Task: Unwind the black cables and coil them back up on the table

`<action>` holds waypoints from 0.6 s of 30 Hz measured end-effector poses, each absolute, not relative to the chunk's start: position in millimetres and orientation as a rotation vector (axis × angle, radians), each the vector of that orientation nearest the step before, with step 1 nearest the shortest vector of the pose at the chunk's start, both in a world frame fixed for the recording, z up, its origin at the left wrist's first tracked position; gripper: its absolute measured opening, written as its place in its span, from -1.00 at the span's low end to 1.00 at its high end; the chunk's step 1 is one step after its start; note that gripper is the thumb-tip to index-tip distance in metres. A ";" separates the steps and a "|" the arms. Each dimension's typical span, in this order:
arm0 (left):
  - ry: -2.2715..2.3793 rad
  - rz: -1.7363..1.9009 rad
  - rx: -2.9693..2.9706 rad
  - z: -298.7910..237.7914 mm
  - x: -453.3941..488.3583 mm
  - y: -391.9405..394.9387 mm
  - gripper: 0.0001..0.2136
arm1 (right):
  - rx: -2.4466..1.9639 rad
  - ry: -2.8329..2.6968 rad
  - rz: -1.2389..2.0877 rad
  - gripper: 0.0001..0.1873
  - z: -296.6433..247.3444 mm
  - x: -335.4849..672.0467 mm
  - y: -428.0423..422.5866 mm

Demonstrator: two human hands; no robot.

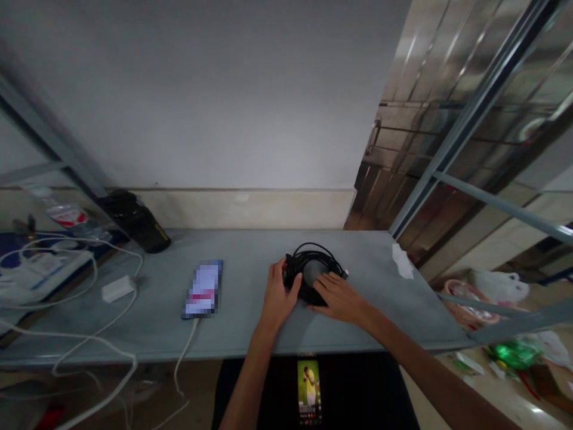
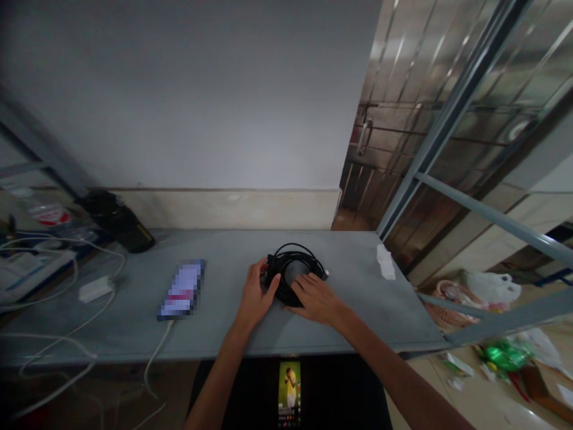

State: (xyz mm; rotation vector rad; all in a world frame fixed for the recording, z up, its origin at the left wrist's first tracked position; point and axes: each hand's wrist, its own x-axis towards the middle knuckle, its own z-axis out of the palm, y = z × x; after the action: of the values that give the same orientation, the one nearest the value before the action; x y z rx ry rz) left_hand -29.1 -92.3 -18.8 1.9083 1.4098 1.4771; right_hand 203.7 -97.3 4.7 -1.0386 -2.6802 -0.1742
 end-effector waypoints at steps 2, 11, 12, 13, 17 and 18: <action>1.354 1.415 1.952 -16.3 -28.3 -95.8 -0.46 | -1.024 -2.652 -0.196 -0.34 -0.4 215.7 -102.7; 1.260 1.157 2.154 -7.0 -28.1 -105.1 -0.38 | -1.109 -2.472 -0.290 -0.41 19.8 246.5 -132.2; 1.259 1.145 2.167 -7.3 -28.6 -104.7 -0.36 | -1.096 -2.401 -0.272 -0.39 22.6 245.9 -145.7; 1.260 1.137 2.180 -7.5 -29.0 -104.5 -0.35 | -1.056 -2.335 -0.248 -0.41 22.2 244.0 -162.1; 1.278 1.124 2.232 -6.4 -29.0 -104.6 -0.35 | -0.803 -2.241 0.005 -0.89 -23.0 221.7 -240.9; 1.280 1.126 2.243 -5.9 -28.6 -104.7 -0.36 | -0.800 -2.272 0.091 -0.86 -43.2 213.6 -258.2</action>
State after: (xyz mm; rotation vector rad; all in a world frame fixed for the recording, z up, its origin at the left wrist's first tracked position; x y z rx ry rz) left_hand -28.6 -104.7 -5.9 2.2429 1.2800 1.1263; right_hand 213.6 -258.2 -43.2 -0.8004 -2.2720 0.0909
